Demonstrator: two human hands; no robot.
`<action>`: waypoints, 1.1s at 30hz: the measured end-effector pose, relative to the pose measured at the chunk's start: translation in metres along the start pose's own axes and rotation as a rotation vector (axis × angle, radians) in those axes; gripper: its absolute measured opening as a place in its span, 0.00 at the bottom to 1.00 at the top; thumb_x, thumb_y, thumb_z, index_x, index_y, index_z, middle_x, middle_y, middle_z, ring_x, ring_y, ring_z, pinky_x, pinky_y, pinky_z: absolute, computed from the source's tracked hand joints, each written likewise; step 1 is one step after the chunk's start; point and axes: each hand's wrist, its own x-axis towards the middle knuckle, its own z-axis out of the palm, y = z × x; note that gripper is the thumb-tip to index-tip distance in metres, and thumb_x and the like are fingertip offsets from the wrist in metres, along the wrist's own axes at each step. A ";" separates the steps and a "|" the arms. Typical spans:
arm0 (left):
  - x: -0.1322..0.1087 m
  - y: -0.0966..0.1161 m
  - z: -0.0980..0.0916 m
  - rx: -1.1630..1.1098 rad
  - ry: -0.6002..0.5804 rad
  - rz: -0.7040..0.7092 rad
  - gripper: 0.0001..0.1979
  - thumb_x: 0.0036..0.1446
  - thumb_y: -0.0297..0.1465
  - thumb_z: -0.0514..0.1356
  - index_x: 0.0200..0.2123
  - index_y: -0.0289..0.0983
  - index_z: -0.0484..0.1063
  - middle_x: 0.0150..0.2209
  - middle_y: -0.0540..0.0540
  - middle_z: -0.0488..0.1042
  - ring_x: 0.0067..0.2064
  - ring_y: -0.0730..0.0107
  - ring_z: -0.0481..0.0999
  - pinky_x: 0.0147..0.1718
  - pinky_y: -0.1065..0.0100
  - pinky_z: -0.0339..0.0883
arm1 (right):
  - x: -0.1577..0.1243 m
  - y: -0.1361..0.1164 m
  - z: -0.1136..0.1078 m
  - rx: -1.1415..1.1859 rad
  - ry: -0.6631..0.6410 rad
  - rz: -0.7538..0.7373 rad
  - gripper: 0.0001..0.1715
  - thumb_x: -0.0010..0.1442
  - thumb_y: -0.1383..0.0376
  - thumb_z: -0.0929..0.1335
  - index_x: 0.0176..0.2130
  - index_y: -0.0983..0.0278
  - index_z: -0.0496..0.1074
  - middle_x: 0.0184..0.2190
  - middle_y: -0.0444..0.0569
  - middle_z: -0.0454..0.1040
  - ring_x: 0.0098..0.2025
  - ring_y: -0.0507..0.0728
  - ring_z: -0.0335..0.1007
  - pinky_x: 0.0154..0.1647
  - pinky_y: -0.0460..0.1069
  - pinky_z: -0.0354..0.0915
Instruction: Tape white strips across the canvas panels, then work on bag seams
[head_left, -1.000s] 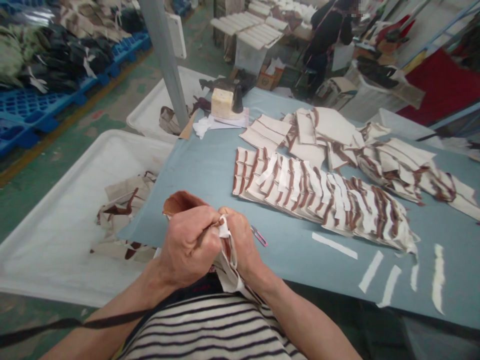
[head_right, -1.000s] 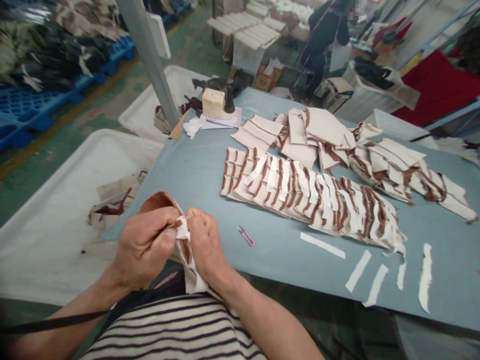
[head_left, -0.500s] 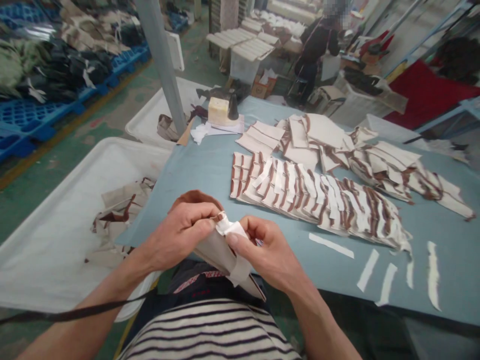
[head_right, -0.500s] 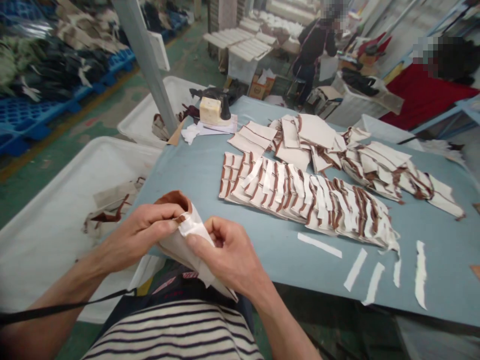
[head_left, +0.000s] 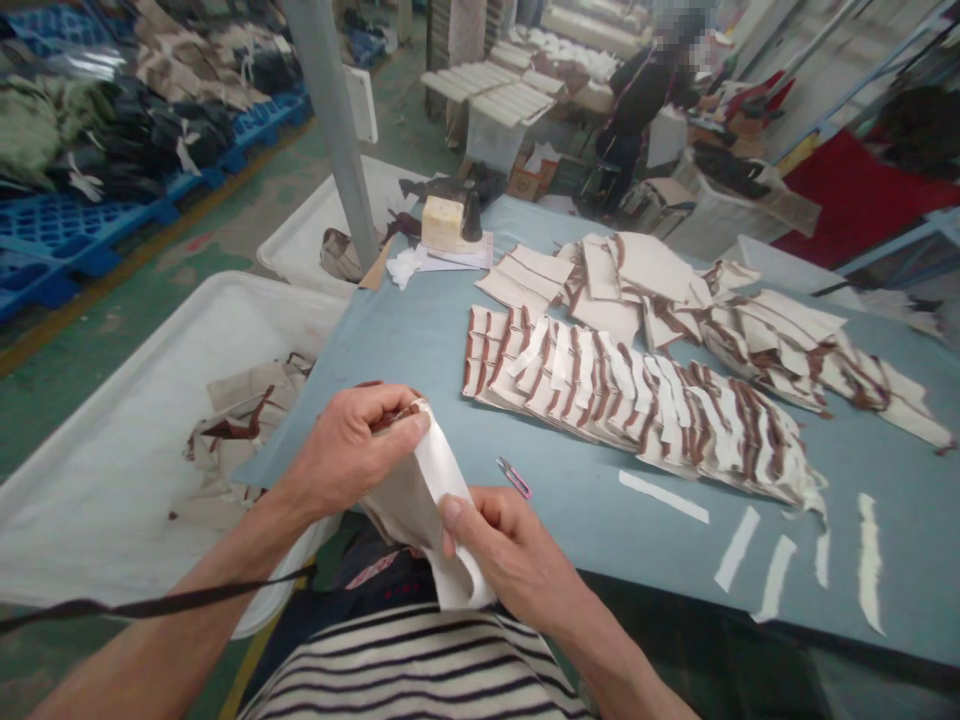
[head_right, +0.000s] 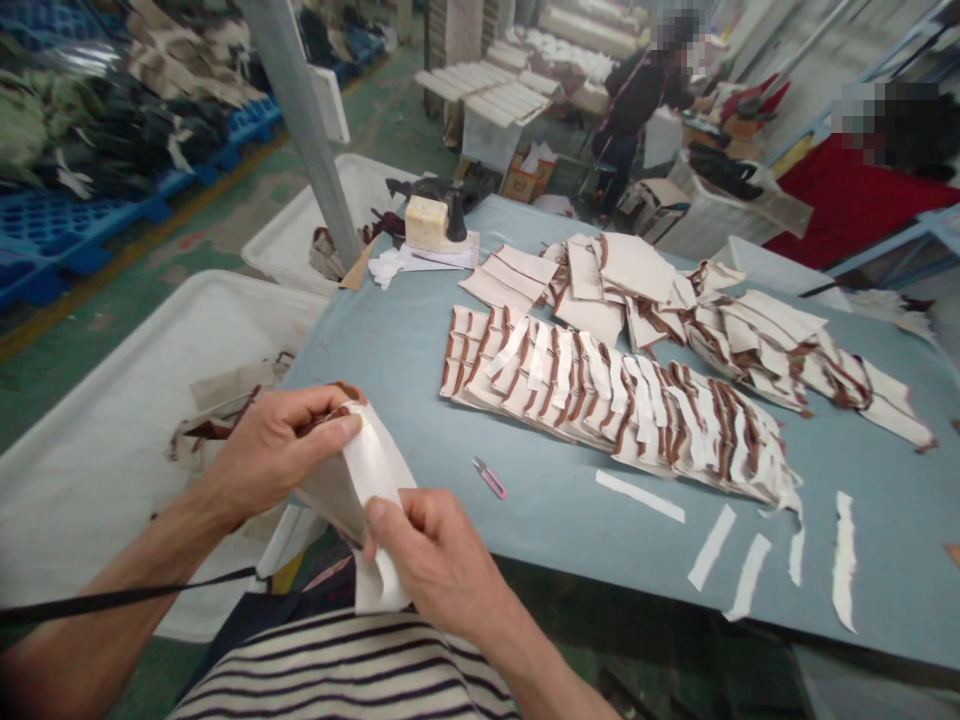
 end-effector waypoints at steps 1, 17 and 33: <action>0.001 0.000 0.000 0.003 0.007 0.019 0.17 0.60 0.43 0.57 0.25 0.38 0.72 0.30 0.48 0.79 0.33 0.66 0.75 0.33 0.68 0.65 | 0.000 0.008 0.003 0.027 -0.008 0.012 0.42 0.65 0.28 0.64 0.29 0.63 0.70 0.21 0.41 0.64 0.22 0.49 0.54 0.23 0.46 0.50; 0.012 0.032 -0.026 0.109 -0.399 0.378 0.15 0.74 0.32 0.56 0.38 0.36 0.81 0.34 0.51 0.84 0.34 0.70 0.80 0.35 0.73 0.68 | -0.039 -0.046 -0.063 -0.619 0.535 -0.925 0.24 0.66 0.54 0.78 0.56 0.60 0.75 0.45 0.49 0.85 0.43 0.57 0.83 0.48 0.51 0.77; -0.011 0.036 -0.018 0.106 -0.275 0.273 0.08 0.69 0.33 0.61 0.37 0.40 0.79 0.29 0.55 0.81 0.27 0.73 0.77 0.29 0.73 0.64 | 0.014 -0.072 -0.058 -0.749 -0.103 -0.673 0.24 0.68 0.54 0.70 0.26 0.60 0.59 0.23 0.37 0.58 0.25 0.49 0.52 0.30 0.49 0.45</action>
